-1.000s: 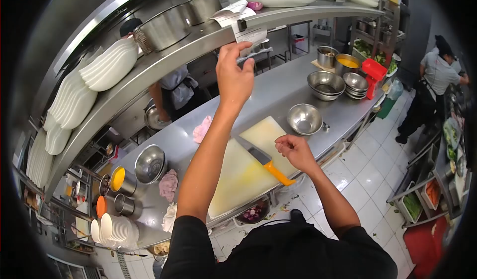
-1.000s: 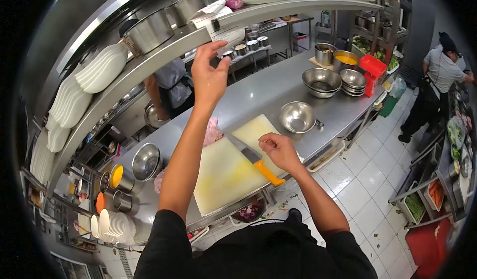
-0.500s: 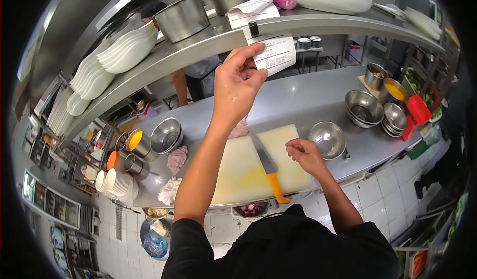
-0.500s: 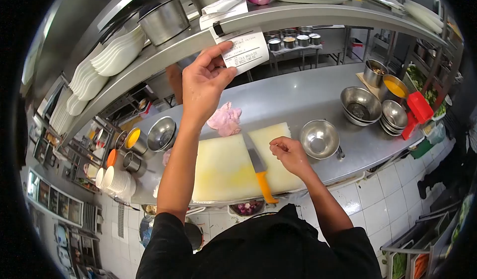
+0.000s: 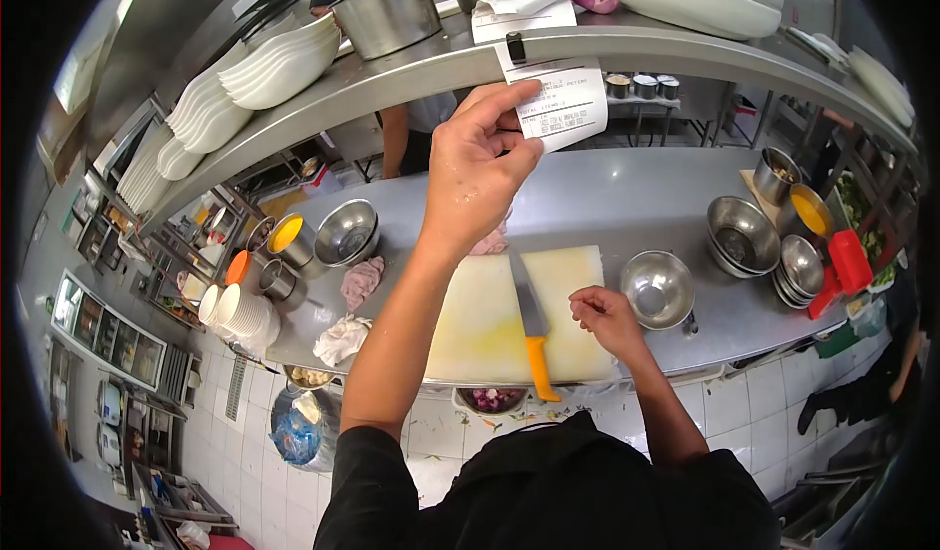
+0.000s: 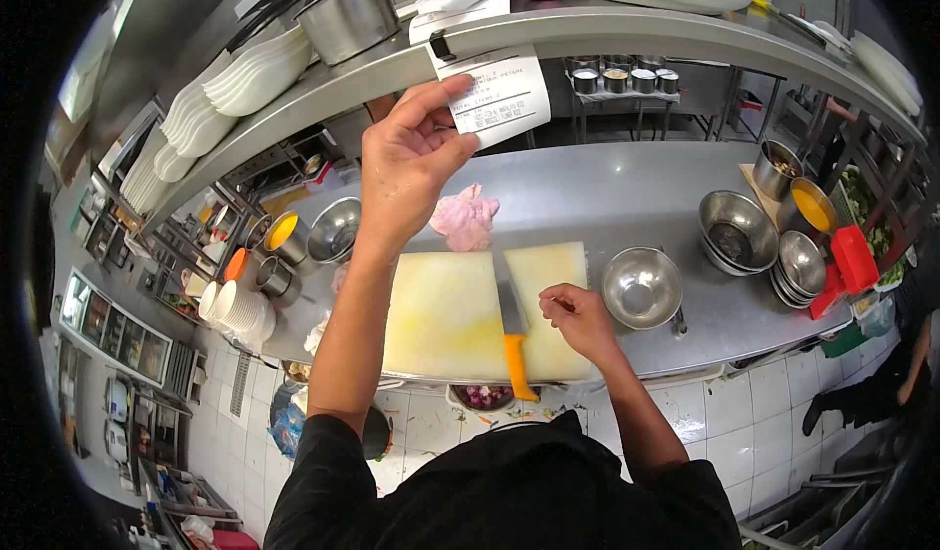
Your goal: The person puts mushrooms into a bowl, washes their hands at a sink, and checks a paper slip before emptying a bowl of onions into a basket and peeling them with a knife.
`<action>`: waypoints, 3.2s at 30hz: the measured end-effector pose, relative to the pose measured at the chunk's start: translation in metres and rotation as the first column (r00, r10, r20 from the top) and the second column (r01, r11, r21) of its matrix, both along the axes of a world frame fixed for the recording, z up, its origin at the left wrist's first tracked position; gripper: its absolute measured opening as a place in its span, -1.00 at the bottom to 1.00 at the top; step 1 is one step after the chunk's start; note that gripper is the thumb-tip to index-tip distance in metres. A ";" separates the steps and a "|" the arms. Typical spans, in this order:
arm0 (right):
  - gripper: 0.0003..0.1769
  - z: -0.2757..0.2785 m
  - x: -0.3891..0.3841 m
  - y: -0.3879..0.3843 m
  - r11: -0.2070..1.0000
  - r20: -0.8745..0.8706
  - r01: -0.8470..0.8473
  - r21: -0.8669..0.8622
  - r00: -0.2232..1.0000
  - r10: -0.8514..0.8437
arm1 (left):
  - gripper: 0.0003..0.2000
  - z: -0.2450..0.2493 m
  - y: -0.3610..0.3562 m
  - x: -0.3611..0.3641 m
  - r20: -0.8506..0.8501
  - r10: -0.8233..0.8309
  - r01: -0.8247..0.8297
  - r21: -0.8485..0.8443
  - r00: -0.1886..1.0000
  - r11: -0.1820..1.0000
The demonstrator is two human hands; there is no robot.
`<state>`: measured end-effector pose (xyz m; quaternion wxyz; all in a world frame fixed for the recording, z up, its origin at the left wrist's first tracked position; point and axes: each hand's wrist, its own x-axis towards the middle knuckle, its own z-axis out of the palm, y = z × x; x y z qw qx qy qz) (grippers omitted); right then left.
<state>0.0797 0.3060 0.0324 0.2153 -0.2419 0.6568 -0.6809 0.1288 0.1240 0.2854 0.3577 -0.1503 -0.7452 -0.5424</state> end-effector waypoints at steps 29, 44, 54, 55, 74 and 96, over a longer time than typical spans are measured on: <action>-0.82 -0.030 0.018 0.037 1.000 -0.014 -0.020 0.008 1.000 0.020 | -0.73 0.195 -0.030 -0.089 0.012 0.251 -0.251 0.033 0.968 0.967; -0.83 -0.032 0.014 0.036 0.995 -0.047 -0.037 0.087 0.998 0.041 | -0.53 0.192 -0.096 0.007 -0.126 0.550 -0.498 -0.621 0.826 0.606; -0.82 -0.047 0.019 -0.018 0.949 0.006 -0.235 0.212 0.971 0.239 | -0.53 0.176 -0.146 0.220 -0.330 0.819 -0.813 -0.523 0.469 0.254; -0.82 -0.049 0.022 -0.027 0.940 -0.004 -0.264 0.217 0.962 0.272 | -0.54 0.172 -0.149 0.233 -0.314 0.835 -0.814 -0.528 0.451 0.242; -0.83 -0.034 0.177 -0.193 0.855 -0.071 -0.403 0.326 0.892 0.447 | -0.54 0.084 -0.228 0.480 -0.264 0.907 -0.919 -0.312 0.328 0.242; -0.73 -0.167 0.288 -0.146 0.313 -0.003 -0.383 0.869 0.629 0.778 | -0.55 -0.089 -0.261 0.572 -0.290 0.911 -0.704 0.579 0.294 0.412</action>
